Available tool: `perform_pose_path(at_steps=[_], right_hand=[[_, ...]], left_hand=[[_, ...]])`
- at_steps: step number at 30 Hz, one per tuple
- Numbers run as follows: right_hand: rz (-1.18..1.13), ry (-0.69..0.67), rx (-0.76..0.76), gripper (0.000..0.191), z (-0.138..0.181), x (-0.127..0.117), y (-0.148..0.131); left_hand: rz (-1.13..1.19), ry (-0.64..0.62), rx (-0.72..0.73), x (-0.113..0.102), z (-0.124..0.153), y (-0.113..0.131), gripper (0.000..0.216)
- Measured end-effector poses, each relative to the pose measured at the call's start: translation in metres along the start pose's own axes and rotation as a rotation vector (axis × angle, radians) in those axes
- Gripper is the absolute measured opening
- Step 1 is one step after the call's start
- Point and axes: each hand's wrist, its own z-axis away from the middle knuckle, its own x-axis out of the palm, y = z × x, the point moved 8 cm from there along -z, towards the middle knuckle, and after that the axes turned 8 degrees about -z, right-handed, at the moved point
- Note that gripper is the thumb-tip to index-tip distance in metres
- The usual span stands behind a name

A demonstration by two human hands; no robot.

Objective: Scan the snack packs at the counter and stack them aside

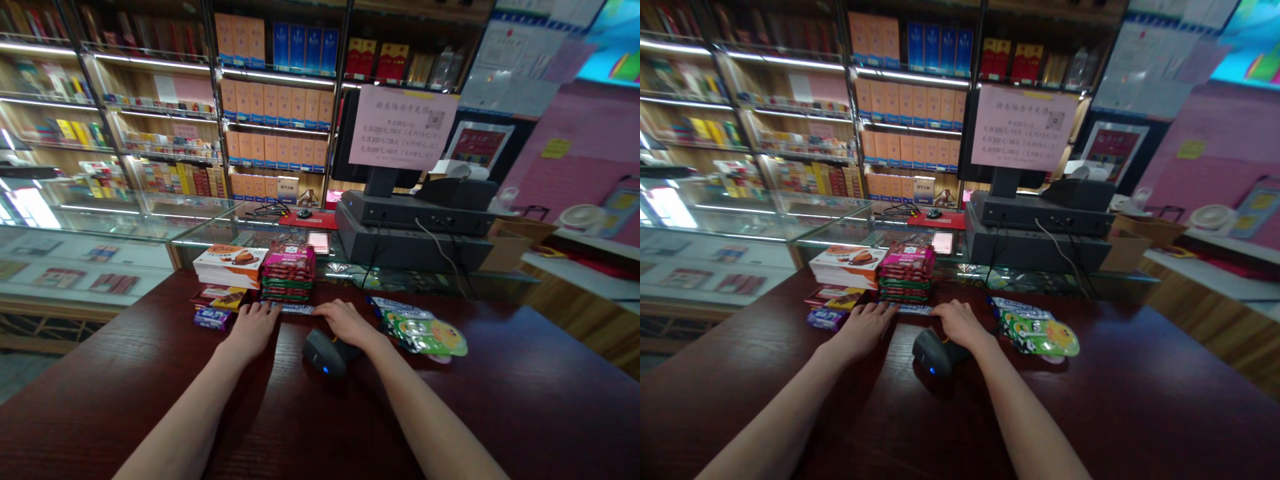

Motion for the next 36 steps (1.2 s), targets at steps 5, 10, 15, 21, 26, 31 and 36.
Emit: perform_pose_path(at_steps=[5, 10, 15, 21, 26, 31, 36], right_hand=[[-0.045, -0.026, 0.004, 0.052, -0.004, 0.004, -0.006], [-0.075, -0.038, 0.003, 0.049, -0.008, 0.005, -0.009], [-0.093, -0.036, 0.009, 0.046, -0.012, 0.006, -0.011], [-0.102, -0.035, 0.004, 0.045, -0.016, 0.007, -0.011], [-0.109, -0.035, 0.013, 0.045, -0.016, 0.007, -0.01], [-0.11, -0.02, 0.013, 0.045, -0.015, 0.005, -0.011], [-0.108, 0.005, 0.016, 0.043, -0.012, 0.003, -0.008]], left_hand=[[-0.007, -0.029, -0.038, 0.0, 0.0, 0.0, 0.063], [0.003, -0.037, -0.04, -0.001, 0.002, -0.001, 0.063], [0.031, -0.023, -0.046, 0.0, 0.001, -0.003, 0.059], [0.037, -0.018, -0.059, 0.003, -0.001, -0.006, 0.058], [0.036, 0.0, -0.059, -0.001, -0.001, -0.006, 0.055], [0.028, 0.016, -0.054, -0.002, -0.002, -0.007, 0.054], [0.028, 0.032, -0.051, -0.004, -0.003, -0.007, 0.054]])
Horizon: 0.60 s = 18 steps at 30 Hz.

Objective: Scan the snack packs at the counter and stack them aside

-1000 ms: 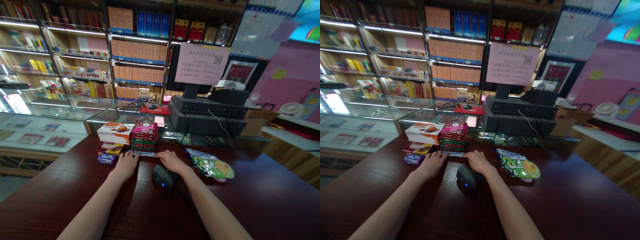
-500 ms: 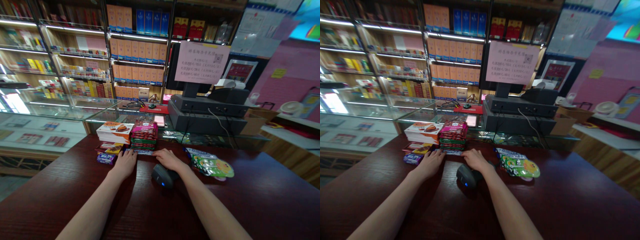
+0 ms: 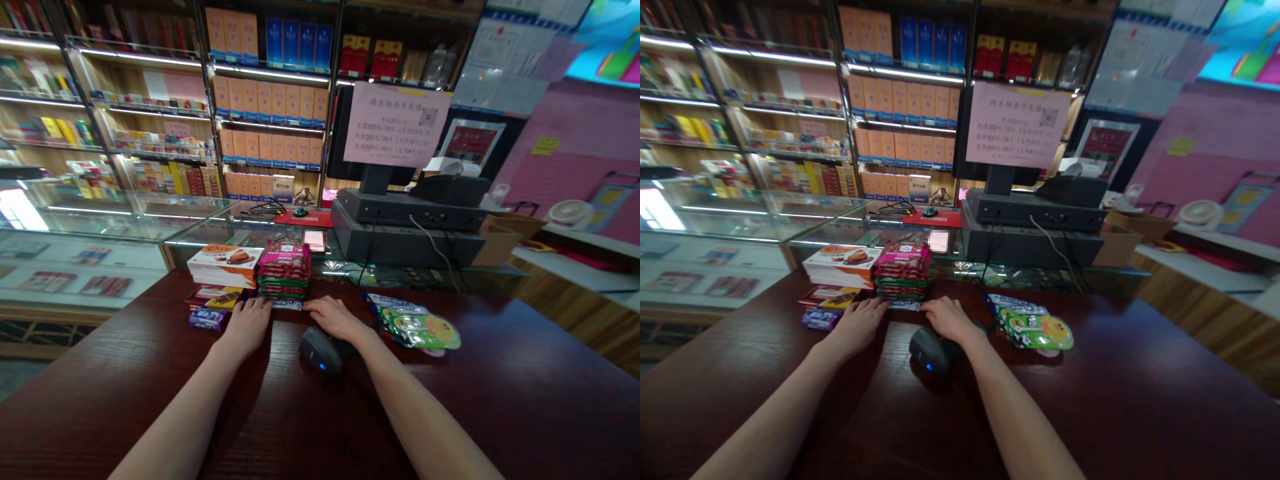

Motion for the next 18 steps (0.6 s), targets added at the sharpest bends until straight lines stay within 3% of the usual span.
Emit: perform_pose_path(at_steps=[18], right_hand=[[0.051, 0.148, 0.057, 0.04, 0.039, -0.034, 0.025]], left_hand=[[0.1, 0.265, 0.141, -0.022, -0.007, 0.029, 0.051]])
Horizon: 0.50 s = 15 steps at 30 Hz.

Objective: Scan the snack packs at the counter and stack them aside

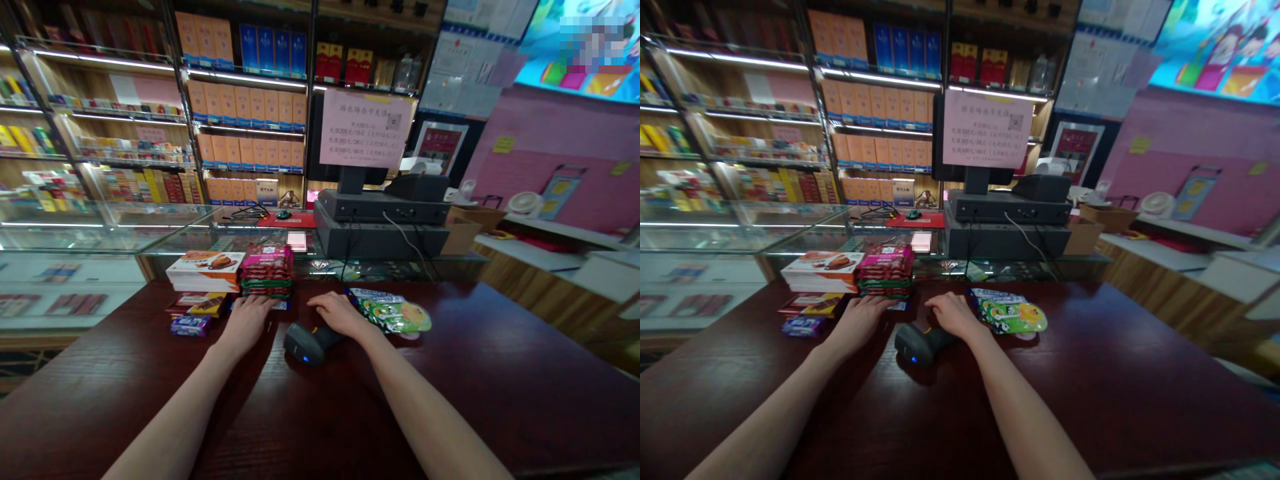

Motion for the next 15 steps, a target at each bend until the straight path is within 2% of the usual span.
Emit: perform_pose_path(at_steps=[9, 15], right_hand=[[0.015, 0.093, 0.049, 0.039, 0.025, -0.027, 0.027], [0.094, 0.127, 0.159, 0.04, 0.037, -0.048, 0.056]], left_hand=[[0.014, 0.037, 0.027, -0.001, -0.01, 0.005, 0.048], [0.068, 0.023, 0.072, 0.003, -0.017, 0.009, 0.049]])
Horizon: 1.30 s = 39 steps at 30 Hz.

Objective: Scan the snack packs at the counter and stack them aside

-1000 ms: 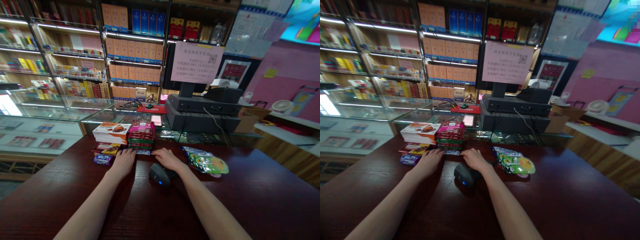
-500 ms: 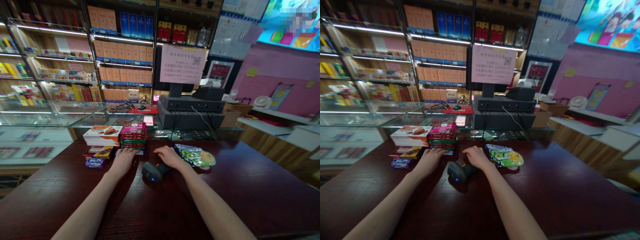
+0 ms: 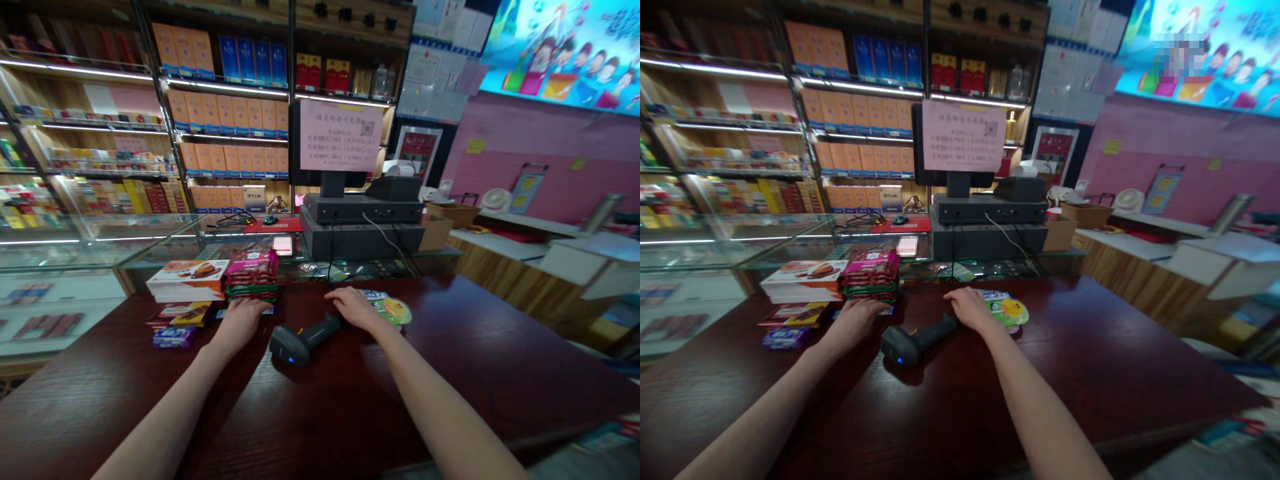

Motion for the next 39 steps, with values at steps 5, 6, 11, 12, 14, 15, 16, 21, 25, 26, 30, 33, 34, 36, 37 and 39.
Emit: perform_pose_path(at_steps=[5, 6, 11, 12, 14, 15, 16, 21, 25, 26, 30, 33, 34, 36, 37, 39], right_hand=[[0.077, -0.004, 0.131, 0.043, -0.001, -0.007, 0.035], [0.091, -0.003, 0.16, 0.043, -0.001, -0.009, 0.042], [0.127, -0.024, 0.239, 0.043, 0.0, -0.014, 0.066], [0.129, -0.027, 0.246, 0.043, 0.0, -0.015, 0.069], [0.133, -0.035, 0.264, 0.044, -0.001, -0.017, 0.076], [0.135, -0.041, 0.273, 0.044, -0.001, -0.018, 0.08], [0.137, -0.045, 0.283, 0.044, 0.0, -0.019, 0.083], [0.154, -0.057, 0.317, 0.043, 0.002, -0.024, 0.099], [0.165, -0.057, 0.332, 0.042, 0.002, -0.029, 0.106], [0.167, -0.057, 0.334, 0.042, 0.002, -0.03, 0.107], [0.168, -0.068, 0.359, 0.041, 0.001, -0.036, 0.113], [0.166, -0.086, 0.385, 0.041, 0.001, -0.039, 0.118], [0.166, -0.09, 0.391, 0.04, 0.001, -0.04, 0.119], [0.166, -0.095, 0.399, 0.04, 0.001, -0.042, 0.122], [0.166, -0.096, 0.403, 0.04, 0.001, -0.042, 0.123], [0.163, -0.099, 0.41, 0.04, 0.0, -0.042, 0.125]], left_hand=[[0.015, -0.007, 0.021, -0.002, -0.009, 0.005, 0.049], [0.02, -0.006, 0.028, -0.003, -0.012, 0.007, 0.049], [0.044, -0.005, 0.051, -0.011, -0.034, 0.022, 0.045], [0.046, 0.002, 0.058, -0.012, -0.039, 0.026, 0.044], [0.029, 0.033, 0.072, -0.017, -0.049, 0.035, 0.042], [0.016, 0.042, 0.074, -0.019, -0.053, 0.039, 0.041], [0.006, 0.038, 0.078, -0.02, -0.057, 0.043, 0.04], [0.006, -0.016, 0.121, -0.023, -0.071, 0.069, 0.04], [0.005, -0.042, 0.165, -0.027, -0.079, 0.092, 0.038], [0.007, -0.05, 0.175, -0.027, -0.081, 0.098, 0.037], [0.027, -0.074, 0.209, -0.022, -0.094, 0.118, 0.036], [0.047, -0.095, 0.224, -0.016, -0.103, 0.131, 0.036], [0.056, -0.102, 0.227, -0.014, -0.106, 0.135, 0.036], [0.075, -0.115, 0.231, -0.012, -0.111, 0.142, 0.036], [0.085, -0.118, 0.237, -0.011, -0.114, 0.146, 0.036], [0.109, -0.121, 0.263, -0.009, -0.119, 0.154, 0.037]])
